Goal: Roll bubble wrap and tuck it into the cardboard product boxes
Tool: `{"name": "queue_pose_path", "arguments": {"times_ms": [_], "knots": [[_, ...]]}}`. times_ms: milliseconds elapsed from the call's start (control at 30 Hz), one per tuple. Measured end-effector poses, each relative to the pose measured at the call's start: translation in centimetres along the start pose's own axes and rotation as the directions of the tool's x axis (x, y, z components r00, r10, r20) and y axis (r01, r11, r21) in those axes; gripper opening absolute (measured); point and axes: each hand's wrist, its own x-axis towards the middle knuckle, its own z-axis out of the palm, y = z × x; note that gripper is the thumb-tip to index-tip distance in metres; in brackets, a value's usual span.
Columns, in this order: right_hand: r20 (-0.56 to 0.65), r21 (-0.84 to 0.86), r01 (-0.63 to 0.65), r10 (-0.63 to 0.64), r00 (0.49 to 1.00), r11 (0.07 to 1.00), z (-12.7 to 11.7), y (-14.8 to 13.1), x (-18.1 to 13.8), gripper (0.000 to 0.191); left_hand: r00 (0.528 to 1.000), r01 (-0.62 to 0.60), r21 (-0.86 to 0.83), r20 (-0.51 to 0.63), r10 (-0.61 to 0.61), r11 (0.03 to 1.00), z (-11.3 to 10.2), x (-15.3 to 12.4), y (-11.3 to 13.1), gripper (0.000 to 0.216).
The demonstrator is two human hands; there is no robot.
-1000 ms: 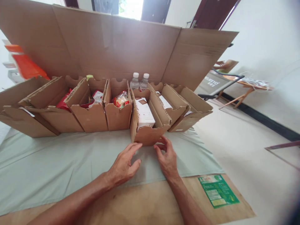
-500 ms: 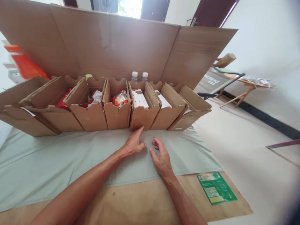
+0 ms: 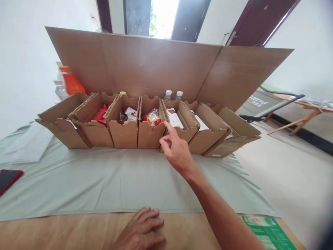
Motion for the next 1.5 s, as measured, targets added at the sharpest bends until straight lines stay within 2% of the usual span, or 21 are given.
{"name": "queue_pose_path", "arguments": {"times_ms": [100, 200, 267, 333, 433, 500, 533, 600, 633, 667, 700, 733, 767, 833, 900, 933, 1000, 1100, 1267, 1367, 1500], "knots": [[0.047, -0.181, -0.022, 0.031, 0.998, 0.983, 1.6, -1.4, 4.4, 0.047, 0.987, 0.027, -0.187, -0.149, -0.055, 0.982, -0.8, -0.4, 0.6, 0.04], [0.029, -0.229, -0.017, 0.024, 0.999, 0.973, 2.6, -1.9, 4.4, 0.025, 0.943, -0.006, -0.295, -0.319, -0.092, 0.955, -2.3, -0.2, 2.0, 0.038], [0.025, -0.235, 0.013, -0.008, 1.0, 0.972, 2.2, -2.4, 1.7, 0.024, 0.897, -0.013, -0.301, -0.425, -0.122, 0.954, -3.2, -0.5, 2.7, 0.035], [0.037, -0.226, 0.055, -0.048, 0.998, 0.973, 0.7, -3.0, -2.5, 0.026, 0.831, 0.047, -0.287, -0.52, -0.197, 0.957, -4.0, -1.1, 2.9, 0.034], [0.065, -0.155, 0.156, -0.148, 0.987, 0.975, -3.1, -3.5, -9.5, 0.025, 0.692, 0.167, -0.261, -0.656, -0.302, 0.951, -5.4, -2.3, 2.7, 0.032], [0.046, -0.107, 0.189, -0.185, 0.982, 0.976, -6.2, -3.1, -13.7, 0.019, 0.62, 0.218, -0.259, -0.708, -0.339, 0.941, -6.7, -2.8, 2.6, 0.03], [0.021, -0.113, 0.142, -0.14, 0.99, 0.983, -7.6, -2.6, -15.5, 0.017, 0.6, 0.234, -0.266, -0.717, -0.354, 0.935, -7.3, -3.0, 2.6, 0.029], [-0.161, -0.138, -0.092, 0.069, 0.985, 0.986, -9.9, -1.2, -18.7, 0.015, 0.582, 0.26, -0.294, -0.712, -0.392, 0.92, -8.4, -2.9, 2.7, 0.03], [-0.288, -0.104, -0.234, 0.196, 0.937, 0.967, -10.7, -0.2, -20.2, 0.019, 0.581, 0.278, -0.312, -0.699, -0.418, 0.909, -8.7, -2.8, 2.8, 0.034], [-0.397, -0.03, -0.354, 0.314, 0.863, 0.935, -11.2, 0.7, -21.7, 0.027, 0.584, 0.295, -0.332, -0.68, -0.444, 0.896, -8.9, -2.5, 2.8, 0.041], [-0.467, 0.065, -0.425, 0.404, 0.786, 0.903, -11.4, 1.7, -23.2, 0.037, 0.589, 0.309, -0.351, -0.659, -0.468, 0.884, -9.0, -2.1, 2.9, 0.048], [-0.483, 0.158, -0.451, 0.468, 0.74, 0.878, -11.3, 2.6, -24.6, 0.048, 0.596, 0.318, -0.371, -0.638, -0.488, 0.873, -8.9, -1.7, 3.0, 0.056], [-0.442, 0.227, -0.453, 0.506, 0.741, 0.862, -11.0, 3.4, -26.0, 0.055, 0.604, 0.319, -0.388, -0.62, -0.501, 0.865, -8.7, -1.3, 3.2, 0.063], [-0.284, 0.264, -0.456, 0.521, 0.805, 0.85, -9.8, 4.5, -28.1, 0.054, 0.638, 0.306, -0.414, -0.58, -0.507, 0.857, -7.8, -0.4, 3.6, 0.07], [-0.16, 0.224, -0.466, 0.504, 0.849, 0.856, -8.2, 4.9, -29.0, 0.05, 0.702, 0.288, -0.423, -0.517, -0.489, 0.859, -6.7, 0.3, 4.2, 0.071], [-0.141, 0.194, -0.475, 0.503, 0.852, 0.859, -7.4, 4.9, -28.8, 0.048, 0.736, 0.28, -0.419, -0.484, -0.474, 0.864, -6.1, 0.5, 4.6, 0.071], [-0.193, 0.151, -0.472, 0.494, 0.848, 0.869, -6.1, 4.7, -27.4, 0.046, 0.776, 0.267, -0.404, -0.447, -0.444, 0.875, -5.2, 1.1, 5.1, 0.068], [-0.236, 0.142, -0.443, 0.465, 0.853, 0.885, -5.2, 5.0, -23.4, 0.04, 0.775, 0.265, -0.382, -0.461, -0.431, 0.885, -5.0, 2.3, 5.1, 0.065], [-0.208, 0.266, -0.365, 0.423, 0.882, 0.892, -3.4, 7.9, -16.4, 0.042, 0.769, 0.224, -0.356, -0.507, -0.388, 0.907, -7.5, 6.0, 2.2, 0.079], [-0.178, 0.306, -0.399, 0.464, 0.868, 0.864, -1.6, 9.3, -14.8, 0.045, 0.796, 0.227, -0.396, -0.451, -0.404, 0.89, -8.0, 7.2, 0.1, 0.086], [-0.117, 0.254, -0.457, 0.496, 0.86, 0.853, -0.2, 10.0, -15.2, 0.037, 0.796, 0.287, -0.395, -0.409, -0.447, 0.873, -6.5, 6.8, -1.5, 0.087]]}}
